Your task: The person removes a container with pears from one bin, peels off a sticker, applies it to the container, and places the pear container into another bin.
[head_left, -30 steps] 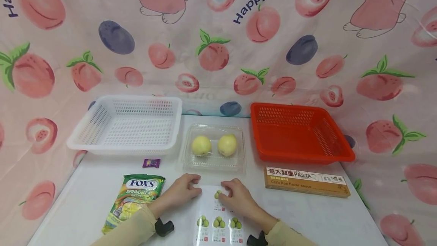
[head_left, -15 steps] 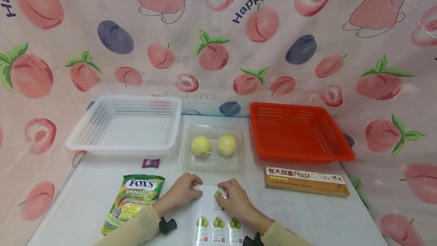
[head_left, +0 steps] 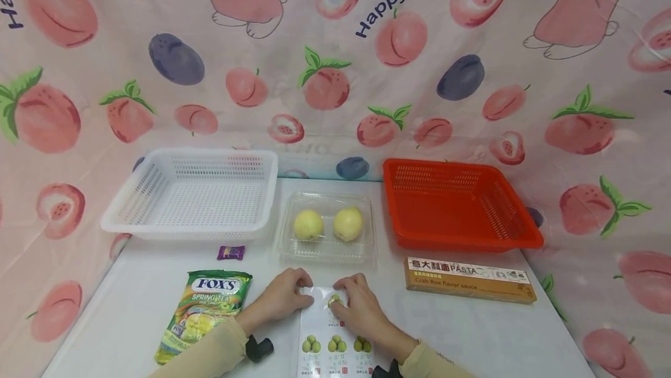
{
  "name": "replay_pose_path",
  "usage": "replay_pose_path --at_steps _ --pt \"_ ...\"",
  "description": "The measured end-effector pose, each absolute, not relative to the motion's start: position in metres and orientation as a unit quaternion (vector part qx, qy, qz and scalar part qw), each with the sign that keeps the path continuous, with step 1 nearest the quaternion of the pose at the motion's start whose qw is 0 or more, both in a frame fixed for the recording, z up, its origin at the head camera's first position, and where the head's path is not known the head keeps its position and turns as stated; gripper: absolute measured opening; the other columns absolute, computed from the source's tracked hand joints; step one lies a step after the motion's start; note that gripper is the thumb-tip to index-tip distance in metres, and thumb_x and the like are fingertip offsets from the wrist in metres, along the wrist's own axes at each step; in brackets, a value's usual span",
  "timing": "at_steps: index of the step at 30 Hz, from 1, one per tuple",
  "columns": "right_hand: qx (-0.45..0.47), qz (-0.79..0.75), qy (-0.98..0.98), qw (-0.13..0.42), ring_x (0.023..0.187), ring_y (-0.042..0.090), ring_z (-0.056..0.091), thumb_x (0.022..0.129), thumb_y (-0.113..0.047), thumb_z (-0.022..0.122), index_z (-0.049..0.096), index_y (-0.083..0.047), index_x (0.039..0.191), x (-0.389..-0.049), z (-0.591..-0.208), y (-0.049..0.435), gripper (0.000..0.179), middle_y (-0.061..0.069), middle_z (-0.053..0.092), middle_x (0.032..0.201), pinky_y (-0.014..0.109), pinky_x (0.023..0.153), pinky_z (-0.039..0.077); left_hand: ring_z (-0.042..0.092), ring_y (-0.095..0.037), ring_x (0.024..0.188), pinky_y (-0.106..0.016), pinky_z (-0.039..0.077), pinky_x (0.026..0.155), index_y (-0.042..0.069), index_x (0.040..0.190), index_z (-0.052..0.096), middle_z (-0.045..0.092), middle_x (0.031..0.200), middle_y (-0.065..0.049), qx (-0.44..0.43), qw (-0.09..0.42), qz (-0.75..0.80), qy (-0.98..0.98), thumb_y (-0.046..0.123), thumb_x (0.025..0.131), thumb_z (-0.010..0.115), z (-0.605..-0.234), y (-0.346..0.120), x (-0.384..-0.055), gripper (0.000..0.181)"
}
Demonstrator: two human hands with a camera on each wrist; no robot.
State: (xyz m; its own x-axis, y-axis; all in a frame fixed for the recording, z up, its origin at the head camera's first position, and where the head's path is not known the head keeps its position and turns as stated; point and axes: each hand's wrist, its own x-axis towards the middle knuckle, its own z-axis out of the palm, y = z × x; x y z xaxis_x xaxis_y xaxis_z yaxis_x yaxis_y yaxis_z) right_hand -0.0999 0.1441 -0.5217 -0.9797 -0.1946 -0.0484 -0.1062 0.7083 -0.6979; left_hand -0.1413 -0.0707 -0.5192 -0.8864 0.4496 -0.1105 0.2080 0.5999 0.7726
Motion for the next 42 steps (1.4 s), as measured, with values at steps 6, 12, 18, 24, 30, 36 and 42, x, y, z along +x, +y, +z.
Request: replay_pose_path --at_steps 6,12,18,24,30,36,42 --pt "-0.091 -0.396 0.913 0.036 0.068 0.008 0.045 0.083 -0.018 0.073 0.065 -0.011 0.118 -0.094 -0.524 0.147 0.036 0.002 0.045 0.104 0.024 0.055 0.039 0.057 -0.013 0.061 -0.030 0.047 0.055 0.007 0.101 0.062 0.061 0.075 0.003 0.184 0.185 0.456 0.851 0.016 0.089 0.071 -0.516 -0.072 -0.142 0.017" --pt "-0.093 -0.409 0.907 0.027 0.074 0.009 0.049 0.086 -0.017 0.071 0.066 -0.013 0.123 -0.092 -0.522 0.150 0.038 -0.003 0.047 0.110 0.023 0.059 0.043 0.056 -0.013 0.063 -0.029 0.046 0.057 0.007 0.102 0.060 0.063 0.075 0.000 0.186 0.230 0.498 0.815 0.020 0.093 0.066 -0.517 -0.074 -0.144 0.017" --pt "-0.090 -0.410 0.907 0.034 0.082 0.012 0.051 0.087 -0.017 0.070 0.068 -0.013 0.124 -0.093 -0.521 0.152 0.037 -0.005 0.049 0.108 0.024 0.067 0.045 0.059 -0.016 0.071 -0.031 0.048 0.064 0.005 0.109 0.064 0.066 0.081 -0.001 0.179 0.248 0.524 0.795 0.022 0.092 0.065 -0.519 -0.074 -0.145 0.024" --pt "-0.096 -0.416 0.904 0.013 0.080 0.013 0.052 0.086 -0.017 0.072 0.068 -0.008 0.116 -0.093 -0.522 0.154 0.031 -0.003 0.054 0.098 0.025 0.066 0.044 0.057 -0.013 0.065 -0.025 0.046 0.059 0.004 0.114 0.067 0.067 0.076 -0.004 0.184 0.265 0.536 0.780 0.019 0.094 0.063 -0.521 -0.073 -0.145 0.025" --pt "-0.085 -0.417 0.905 0.010 0.076 0.012 0.052 0.085 -0.021 0.074 0.068 -0.008 0.108 -0.093 -0.521 0.156 0.027 -0.003 0.054 0.090 0.024 0.065 0.044 0.061 -0.014 0.067 -0.024 0.047 0.060 0.002 0.113 0.066 0.069 0.076 -0.006 0.173 0.284 0.561 0.758 0.016 0.095 0.061 -0.520 -0.071 -0.144 0.023" --pt "-0.082 -0.418 0.905 0.018 0.074 0.011 0.048 0.084 -0.029 0.077 0.068 -0.008 0.106 -0.092 -0.522 0.155 0.031 -0.002 0.051 0.088 0.025 0.062 0.041 0.041 -0.008 0.051 -0.021 0.034 0.048 0.003 0.113 0.065 0.051 0.060 0.003 0.143 0.303 0.586 0.738 0.017 0.095 0.061 -0.521 -0.067 -0.143 0.023" --pt "-0.084 -0.416 0.905 0.022 0.075 0.011 0.046 0.083 -0.031 0.077 0.068 -0.010 0.104 -0.092 -0.524 0.153 0.031 -0.002 0.051 0.089 0.024 0.062 0.039 0.031 -0.007 0.045 -0.020 0.028 0.043 0.003 0.118 0.063 0.047 0.057 0.004 0.116 0.325 0.609 0.714 0.018 0.096 0.060 -0.520 -0.066 -0.143 0.027"
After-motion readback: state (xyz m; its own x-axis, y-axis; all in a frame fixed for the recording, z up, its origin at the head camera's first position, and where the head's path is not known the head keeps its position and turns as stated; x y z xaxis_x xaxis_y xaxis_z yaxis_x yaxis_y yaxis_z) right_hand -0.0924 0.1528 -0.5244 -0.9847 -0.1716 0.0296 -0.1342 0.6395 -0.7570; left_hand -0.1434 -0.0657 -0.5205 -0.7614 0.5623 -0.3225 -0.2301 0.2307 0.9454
